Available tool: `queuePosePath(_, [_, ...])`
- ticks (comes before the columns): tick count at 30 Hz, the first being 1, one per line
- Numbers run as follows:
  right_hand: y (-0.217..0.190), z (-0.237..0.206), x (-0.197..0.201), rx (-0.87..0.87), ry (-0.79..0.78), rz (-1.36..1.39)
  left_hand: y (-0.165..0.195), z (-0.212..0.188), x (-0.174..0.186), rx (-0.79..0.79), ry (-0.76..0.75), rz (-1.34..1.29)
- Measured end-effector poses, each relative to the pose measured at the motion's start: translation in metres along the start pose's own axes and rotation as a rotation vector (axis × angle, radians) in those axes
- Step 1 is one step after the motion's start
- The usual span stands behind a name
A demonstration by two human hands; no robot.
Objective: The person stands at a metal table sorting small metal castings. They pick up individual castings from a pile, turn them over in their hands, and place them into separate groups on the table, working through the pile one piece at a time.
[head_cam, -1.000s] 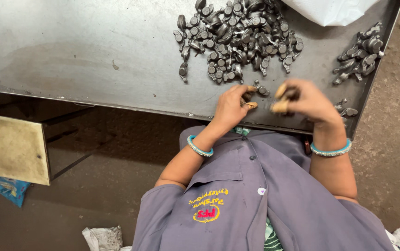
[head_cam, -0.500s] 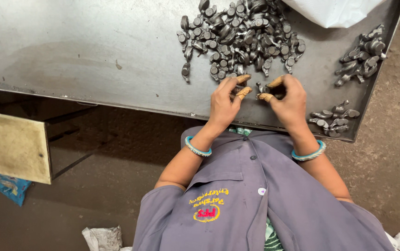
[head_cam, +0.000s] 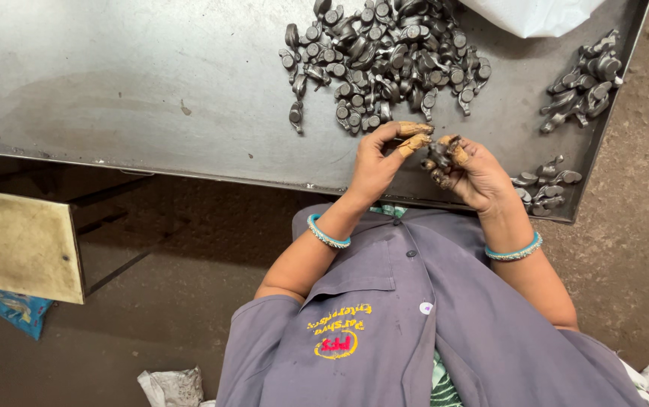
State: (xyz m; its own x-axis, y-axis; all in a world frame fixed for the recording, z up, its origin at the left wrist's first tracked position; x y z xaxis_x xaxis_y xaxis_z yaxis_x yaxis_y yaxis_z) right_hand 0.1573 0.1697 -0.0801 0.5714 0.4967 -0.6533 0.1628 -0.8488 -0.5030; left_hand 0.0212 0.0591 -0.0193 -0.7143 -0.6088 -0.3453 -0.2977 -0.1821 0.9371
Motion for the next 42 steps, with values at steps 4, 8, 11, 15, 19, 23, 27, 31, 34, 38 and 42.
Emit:
queuePosePath(4, [-0.013, -0.001, -0.015, -0.030, -0.140, -0.362, 0.037, -0.008, 0.017, -0.197, 0.100, 0.432])
queuePosePath(8, [-0.073, 0.002, -0.032, 0.223, -0.075, -0.528, 0.068, -0.013, 0.041, -0.284, 0.292, 0.699])
queuePosePath(11, [-0.110, 0.000, -0.057, 0.545, -0.046, -0.306, 0.083, -0.018, 0.059, -0.277, 0.386, 0.919])
queuePosePath(15, [-0.101, -0.006, -0.101, 0.824, 0.268, -1.363, 0.082, -0.015, 0.078, -0.151, 0.424, 1.025])
queuePosePath(19, [-0.080, 0.003, -0.106, 0.833, 0.478, -1.649, 0.063, -0.010, 0.084, -0.011, 0.401, 0.960])
queuePosePath(23, [-0.080, 0.005, -0.069, 0.737, 0.511, -1.473, 0.060, -0.009, 0.077, -0.095, 0.376, 1.007])
queuePosePath(27, [-0.074, 0.004, -0.025, 0.581, 0.284, -0.942, 0.052, -0.007, 0.079, -0.049, 0.384, 0.947])
queuePosePath(31, [-0.059, 0.002, -0.009, 0.415, 0.092, -0.498, 0.050, -0.005, 0.081, -0.027, 0.390, 0.920])
queuePosePath(34, [-0.049, 0.005, -0.009, 0.155, 0.047, -0.521, 0.052, -0.004, 0.080, -0.047, 0.385, 0.931])
queuePosePath(38, [-0.086, 0.009, -0.043, 0.310, -0.083, -0.442, 0.056, -0.005, 0.078, -0.068, 0.371, 0.947])
queuePosePath(42, [-0.100, 0.020, -0.094, 0.601, -0.114, -0.485, 0.058, -0.005, 0.075, -0.077, 0.345, 0.961])
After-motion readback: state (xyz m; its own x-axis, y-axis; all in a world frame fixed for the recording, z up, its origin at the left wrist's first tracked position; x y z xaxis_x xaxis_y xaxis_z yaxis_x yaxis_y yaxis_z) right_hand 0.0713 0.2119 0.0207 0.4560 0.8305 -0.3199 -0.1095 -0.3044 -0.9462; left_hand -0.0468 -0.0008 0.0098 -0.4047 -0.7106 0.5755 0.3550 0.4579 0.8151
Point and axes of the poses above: each hand's wrist, its own z-axis towards the middle knuckle, its own x-axis out of the back of the hand, y = z × x, the point moved 8 cm from there along z, towards the middle knuckle, and after that the axes turned 1 degree about -z, right-handed, at the moved point
